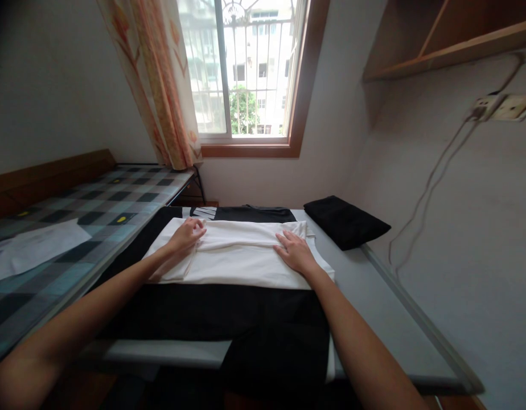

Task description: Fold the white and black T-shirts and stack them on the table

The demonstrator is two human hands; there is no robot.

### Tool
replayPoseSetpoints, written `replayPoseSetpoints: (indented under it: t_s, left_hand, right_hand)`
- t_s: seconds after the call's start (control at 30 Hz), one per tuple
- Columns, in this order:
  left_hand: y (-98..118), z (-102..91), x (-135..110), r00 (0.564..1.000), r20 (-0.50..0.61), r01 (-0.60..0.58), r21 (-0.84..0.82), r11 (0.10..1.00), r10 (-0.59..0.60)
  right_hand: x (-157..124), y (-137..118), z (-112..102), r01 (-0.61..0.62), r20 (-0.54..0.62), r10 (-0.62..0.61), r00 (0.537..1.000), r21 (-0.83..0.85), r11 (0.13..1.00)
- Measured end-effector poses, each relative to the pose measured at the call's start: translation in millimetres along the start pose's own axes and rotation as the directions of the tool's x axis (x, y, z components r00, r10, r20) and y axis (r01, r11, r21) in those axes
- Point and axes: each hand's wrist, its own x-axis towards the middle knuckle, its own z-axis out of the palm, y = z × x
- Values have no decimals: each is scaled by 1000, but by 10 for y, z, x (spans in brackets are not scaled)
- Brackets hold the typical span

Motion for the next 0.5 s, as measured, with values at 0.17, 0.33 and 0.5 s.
replayPoseSetpoints:
  t_s: [0.17,0.33,0.5]
  left_hand:
    - [58,-17,147,979,97,159,163,974,-177]
    - [28,24,309,956,140,221,227,949,-256]
    - [-37,69,435,947,170,229,236,944,-273]
  right_hand:
    - [-11,-33,-17,20,-38,-20,999,-3,1000]
    - [15,-210,-143,192,-164,-190,968,-4,981]
    - [137,-745,-218,470,-44,-469,882,16,883]
